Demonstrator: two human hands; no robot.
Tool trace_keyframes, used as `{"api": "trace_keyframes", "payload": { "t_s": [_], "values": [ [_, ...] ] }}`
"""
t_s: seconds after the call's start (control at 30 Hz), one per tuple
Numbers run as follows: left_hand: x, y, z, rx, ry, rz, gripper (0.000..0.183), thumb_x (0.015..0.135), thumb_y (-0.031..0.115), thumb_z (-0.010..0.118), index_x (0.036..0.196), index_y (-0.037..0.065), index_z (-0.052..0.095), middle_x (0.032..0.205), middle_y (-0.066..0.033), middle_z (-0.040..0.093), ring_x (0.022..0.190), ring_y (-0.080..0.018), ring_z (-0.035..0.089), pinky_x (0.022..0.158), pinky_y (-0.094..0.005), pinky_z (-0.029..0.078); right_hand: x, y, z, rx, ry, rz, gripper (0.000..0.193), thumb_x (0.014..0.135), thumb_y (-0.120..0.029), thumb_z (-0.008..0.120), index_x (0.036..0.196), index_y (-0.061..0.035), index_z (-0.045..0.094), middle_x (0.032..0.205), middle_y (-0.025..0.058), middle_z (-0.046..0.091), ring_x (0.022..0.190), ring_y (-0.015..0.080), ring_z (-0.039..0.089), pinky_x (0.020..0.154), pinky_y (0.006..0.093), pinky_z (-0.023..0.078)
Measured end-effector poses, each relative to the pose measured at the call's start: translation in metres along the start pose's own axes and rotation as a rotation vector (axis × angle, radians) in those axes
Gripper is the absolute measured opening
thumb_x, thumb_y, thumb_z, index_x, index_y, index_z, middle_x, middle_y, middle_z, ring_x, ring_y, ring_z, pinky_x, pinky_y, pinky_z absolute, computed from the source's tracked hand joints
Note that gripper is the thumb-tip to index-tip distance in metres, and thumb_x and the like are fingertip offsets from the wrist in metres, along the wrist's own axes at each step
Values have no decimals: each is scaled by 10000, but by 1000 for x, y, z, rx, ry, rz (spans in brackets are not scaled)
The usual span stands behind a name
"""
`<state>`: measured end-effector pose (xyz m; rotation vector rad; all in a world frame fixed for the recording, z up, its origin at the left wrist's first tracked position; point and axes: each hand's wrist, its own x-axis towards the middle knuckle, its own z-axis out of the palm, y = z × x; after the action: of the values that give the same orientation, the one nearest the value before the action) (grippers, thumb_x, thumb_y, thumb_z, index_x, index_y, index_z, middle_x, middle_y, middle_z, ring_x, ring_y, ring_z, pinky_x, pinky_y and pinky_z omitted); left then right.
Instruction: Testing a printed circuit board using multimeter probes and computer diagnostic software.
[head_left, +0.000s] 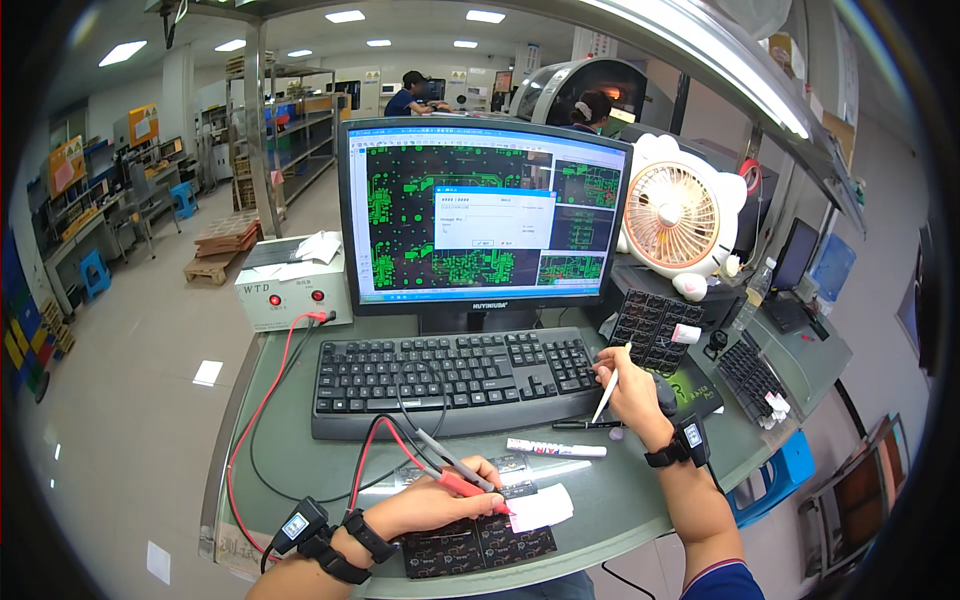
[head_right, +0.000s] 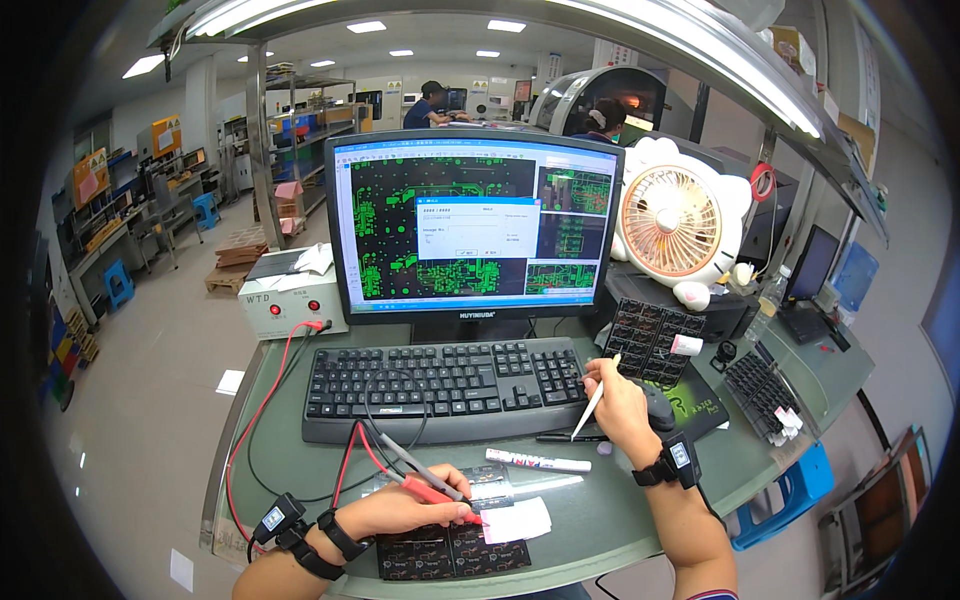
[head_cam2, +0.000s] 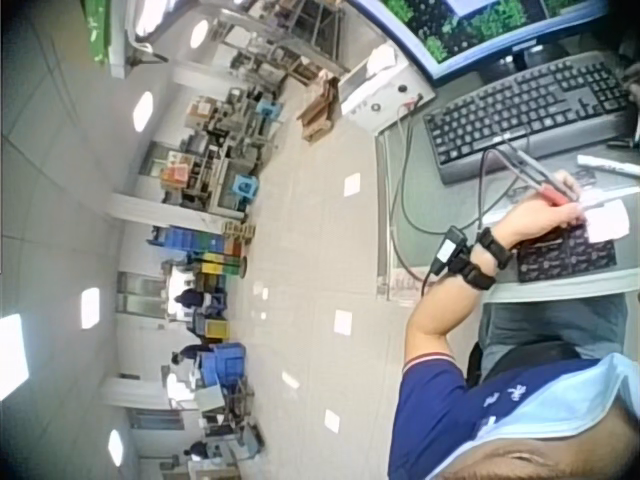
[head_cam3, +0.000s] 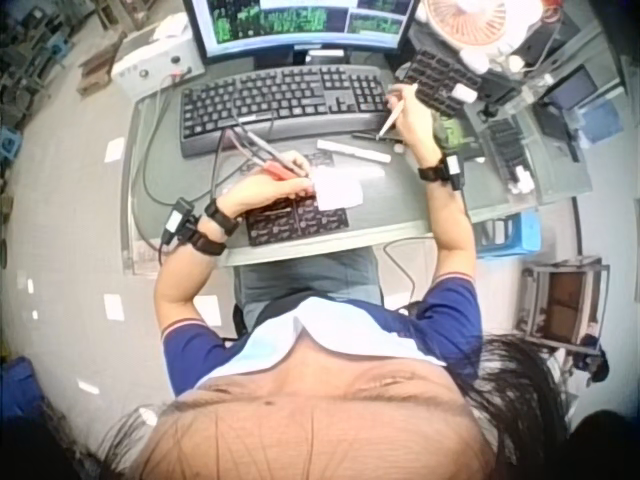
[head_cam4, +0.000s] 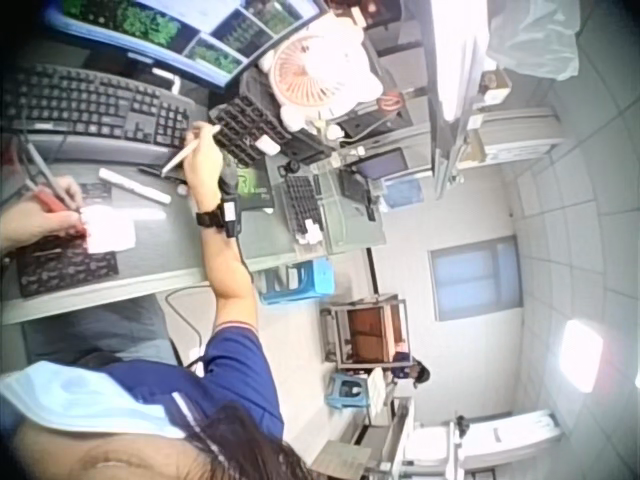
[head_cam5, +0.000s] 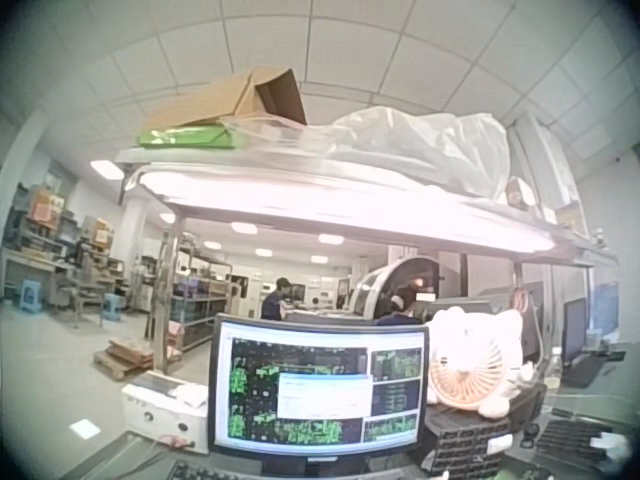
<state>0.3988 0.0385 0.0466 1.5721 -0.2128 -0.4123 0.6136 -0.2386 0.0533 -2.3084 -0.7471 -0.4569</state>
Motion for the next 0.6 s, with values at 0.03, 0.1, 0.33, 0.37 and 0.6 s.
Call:
{"api": "trace_keyframes", "payload": {
  "t_s": [0.03, 0.1, 0.33, 0.37, 0.6],
  "values": [
    [-1, -1, -1, 4, 9, 13, 265, 921, 232, 705, 1045, 40, 571, 930, -26, 637, 813, -78, 619, 718, -238, 513, 0, -7, -3, 88, -13, 73, 215, 963, -140, 573, 1159, -57, 538, 990, 125, 709, 828, 293, 710, 716, 394, 533],
    [-3, 3, 1, -45, 40, 13, 243, 936, 239, 682, 1017, 45, 560, 903, -27, 629, 792, -82, 620, 706, -241, 516, 0, -12, -6, 173, 48, 44, 212, 953, -105, 586, 1151, -42, 543, 979, 130, 712, 815, 272, 713, 719, 369, 540],
    [-8, 8, -20, -97, 336, 153, 205, 996, 248, 501, 940, 56, 546, 825, -44, 598, 728, -105, 625, 651, -258, 517, -17, -59, -5, 197, -170, -371, 243, 876, -139, 700, 1086, -52, 613, 951, 112, 696, 887, 319, 660, 782, 396, 505],
    [-8, 8, -21, -40, 432, 152, 228, 992, 220, 461, 906, 35, 563, 842, -72, 607, 781, -145, 633, 707, -302, 524, -23, -71, -3, 155, -238, -415, 272, 861, -177, 723, 1090, -67, 623, 969, 101, 689, 924, 317, 640, 814, 402, 479],
    [-9, 14, -27, 605, 736, 284, 323, 1004, 218, 390, 895, -3, 600, 963, -139, 617, 988, -280, 618, 888, -390, 478, -45, -95, 12, 59, -506, -586, 473, 855, -429, 718, 1163, -97, 583, 1086, 70, 656, 1044, 285, 564, 923, 411, 377]
  ]
}}
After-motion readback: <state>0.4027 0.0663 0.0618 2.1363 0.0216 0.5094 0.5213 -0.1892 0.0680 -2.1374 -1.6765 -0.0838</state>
